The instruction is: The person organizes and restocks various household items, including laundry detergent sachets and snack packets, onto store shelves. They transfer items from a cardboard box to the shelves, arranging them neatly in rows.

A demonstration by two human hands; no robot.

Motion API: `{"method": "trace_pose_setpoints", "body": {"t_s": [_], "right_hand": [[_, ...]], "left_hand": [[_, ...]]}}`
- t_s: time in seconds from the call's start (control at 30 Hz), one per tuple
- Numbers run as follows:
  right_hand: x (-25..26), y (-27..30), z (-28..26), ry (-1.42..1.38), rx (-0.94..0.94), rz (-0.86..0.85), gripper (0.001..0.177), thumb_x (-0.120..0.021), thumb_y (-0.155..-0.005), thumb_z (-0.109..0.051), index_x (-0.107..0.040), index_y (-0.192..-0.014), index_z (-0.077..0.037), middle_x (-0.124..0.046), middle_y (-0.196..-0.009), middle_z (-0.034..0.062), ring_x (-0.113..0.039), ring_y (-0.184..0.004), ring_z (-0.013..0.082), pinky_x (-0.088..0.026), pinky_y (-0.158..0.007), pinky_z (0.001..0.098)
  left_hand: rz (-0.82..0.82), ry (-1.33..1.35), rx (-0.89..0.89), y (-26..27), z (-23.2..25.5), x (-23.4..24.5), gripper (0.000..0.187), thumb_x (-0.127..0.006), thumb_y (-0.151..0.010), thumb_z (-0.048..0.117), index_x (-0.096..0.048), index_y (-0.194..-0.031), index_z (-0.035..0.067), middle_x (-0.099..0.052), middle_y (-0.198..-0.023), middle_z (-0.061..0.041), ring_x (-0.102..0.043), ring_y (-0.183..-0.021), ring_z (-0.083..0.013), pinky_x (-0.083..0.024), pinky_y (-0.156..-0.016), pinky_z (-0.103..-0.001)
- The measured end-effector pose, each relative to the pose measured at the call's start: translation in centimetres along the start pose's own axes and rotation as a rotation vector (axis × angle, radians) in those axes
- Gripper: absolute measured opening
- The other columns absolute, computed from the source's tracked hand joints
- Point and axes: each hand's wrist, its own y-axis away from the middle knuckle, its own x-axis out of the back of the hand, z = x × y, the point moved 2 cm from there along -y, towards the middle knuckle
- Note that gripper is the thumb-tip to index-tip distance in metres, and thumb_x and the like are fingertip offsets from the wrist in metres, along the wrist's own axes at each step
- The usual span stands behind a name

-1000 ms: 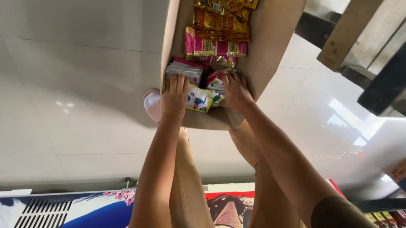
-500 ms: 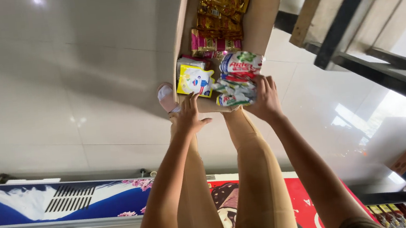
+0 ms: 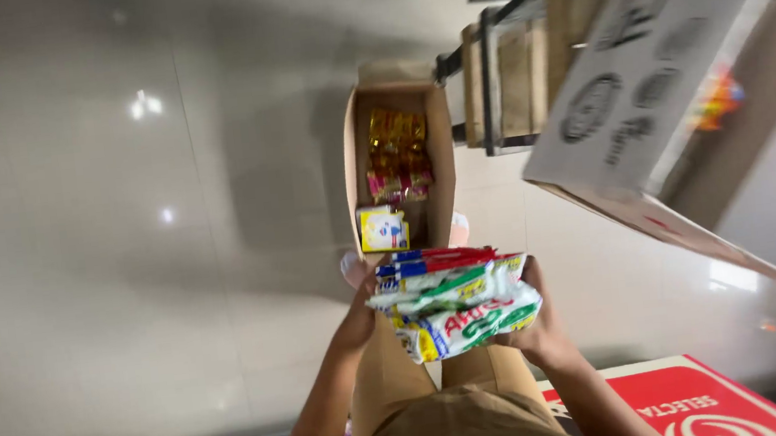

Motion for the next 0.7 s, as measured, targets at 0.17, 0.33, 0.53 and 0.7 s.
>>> {"method": "trace_pose_setpoints", "body": {"t_s": [0.17, 0.33, 0.53, 0.7], "right_hand": [[0.7, 4.8, -4.5, -0.155, 0.259, 0.113, 0.095, -0.090, -0.066, -0.017, -0.036, -0.142, 0.000, -0.058, -0.134, 0.0147, -0.061, -0.126, 0.0278, -0.052, -0.106, 0.0439], [3.9, 8.6, -11.0, -0.144, 0.409, 0.233, 0.096, -0.091, -0.064, -0.012, -0.038, -0.144, 0.000, -0.058, -0.132, 0.0149, -0.061, -0.122, 0.0290, -0.051, -0.103, 0.0447], [13.3, 9.2, -18.8, -0.342, 0.679, 0.221, 0.093, -0.086, -0.076, -0.011, -0.037, -0.154, 0.000, -0.057, -0.146, 0.0163, -0.059, -0.132, 0.0292, -0.050, -0.111, 0.0433], [21.6, 4.2, -24.3, 0.133, 0.353, 0.337, 0.081, -0.078, -0.089, -0.021, -0.036, -0.155, 0.001, -0.059, -0.142, 0.0137, -0.055, -0.134, 0.0285, -0.047, -0.110, 0.0425]], "left_hand": [[-0.162, -0.165, -0.125, 1.1, 7.3, -11.6, 0.126, -0.072, -0.075, 0.081, -0.025, -0.156, -0.003, -0.050, -0.152, -0.012, -0.048, -0.141, -0.0219, -0.040, -0.118, -0.038], [-0.171, -0.601, -0.213, -1.0, 13.0, -23.5, 0.150, -0.085, -0.060, 0.079, -0.011, -0.162, -0.003, -0.056, -0.149, -0.018, -0.055, -0.138, -0.0286, -0.044, -0.117, -0.040], [-0.145, -0.976, -0.332, -9.4, 14.2, -35.1, 0.132, -0.089, -0.065, 0.060, -0.021, -0.161, -0.001, -0.065, -0.138, -0.019, -0.068, -0.127, -0.0333, -0.052, -0.111, -0.041], [-0.018, -1.215, -0.078, -19.7, 13.3, -39.7, 0.097, -0.068, -0.082, 0.063, -0.039, -0.153, 0.003, -0.066, -0.118, -0.021, -0.073, -0.103, -0.0343, -0.060, -0.086, -0.048]]}}
